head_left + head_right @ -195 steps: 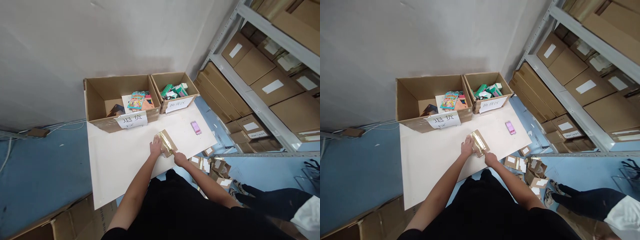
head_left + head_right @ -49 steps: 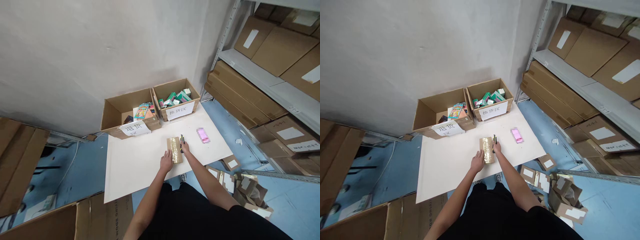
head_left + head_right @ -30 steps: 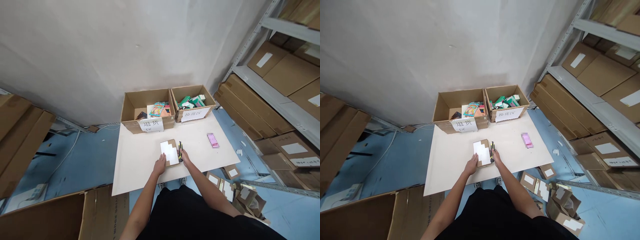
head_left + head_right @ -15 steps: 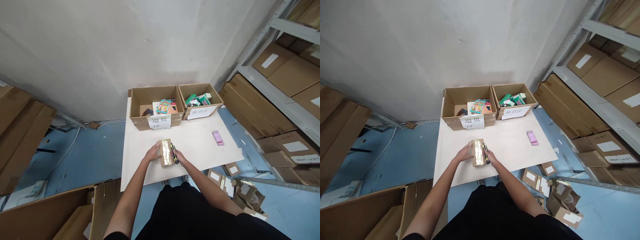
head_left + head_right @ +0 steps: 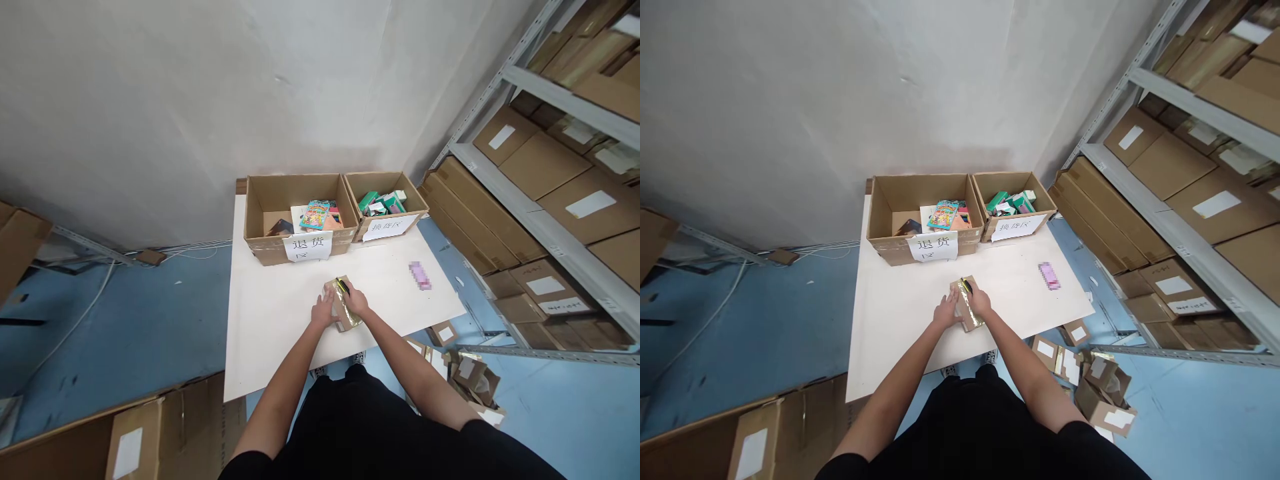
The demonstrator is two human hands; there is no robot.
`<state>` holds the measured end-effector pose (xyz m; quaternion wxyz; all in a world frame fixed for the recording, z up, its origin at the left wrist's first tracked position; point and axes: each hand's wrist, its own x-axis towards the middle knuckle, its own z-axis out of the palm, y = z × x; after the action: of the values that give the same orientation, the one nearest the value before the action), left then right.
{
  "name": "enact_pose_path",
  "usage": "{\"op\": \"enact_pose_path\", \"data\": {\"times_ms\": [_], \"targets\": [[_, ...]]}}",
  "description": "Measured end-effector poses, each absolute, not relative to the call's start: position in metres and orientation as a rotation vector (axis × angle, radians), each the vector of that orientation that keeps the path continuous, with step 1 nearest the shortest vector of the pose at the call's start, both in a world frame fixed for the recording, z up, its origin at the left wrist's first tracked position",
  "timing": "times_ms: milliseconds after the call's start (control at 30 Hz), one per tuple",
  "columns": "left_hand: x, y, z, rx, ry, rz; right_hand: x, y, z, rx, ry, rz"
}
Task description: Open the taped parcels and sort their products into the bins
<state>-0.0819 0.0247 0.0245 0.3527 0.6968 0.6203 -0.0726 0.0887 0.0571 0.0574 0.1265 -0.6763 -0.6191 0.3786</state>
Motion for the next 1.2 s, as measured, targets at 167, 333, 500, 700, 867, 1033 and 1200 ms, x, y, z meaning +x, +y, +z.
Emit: {"op": "enact_pose_path", "data": {"times_ms": [167,333,500,700,867,1033,1200], "targets": [[-0.072,0.027,0.024,1.768,1.623,-0.176,0.076,0.081,0.06,-2.08,-1.855,1.107],[-0.079,0.021,0.022,1.756,1.642,-0.164,0.077,0.083,0.057,-2.065,-1.954,1.119],[-0.077,0.021,0.023,1.754,1.652,-0.168,0.083,0.075,0.056,-2.07,-2.057,1.076],[-0.076,0.023,0.024,1.779,1.678,-0.186,0.084,0.062,0.051,-2.072,-1.971,1.106],[-0.074,0.024,0.023,1.769,1.692,-0.198,0.094,0.042,0.052,-2.135,-2.027,1.069],[-0.074,0.026,0.022,1.755,1.718,-0.19,0.118,-0.006,0.054,-2.143,-2.075,1.101],[-0.074,0.029,0.024,1.764,1.719,-0.223,0.16,-0.064,0.057,-2.221,-2.076,1.138]]}}
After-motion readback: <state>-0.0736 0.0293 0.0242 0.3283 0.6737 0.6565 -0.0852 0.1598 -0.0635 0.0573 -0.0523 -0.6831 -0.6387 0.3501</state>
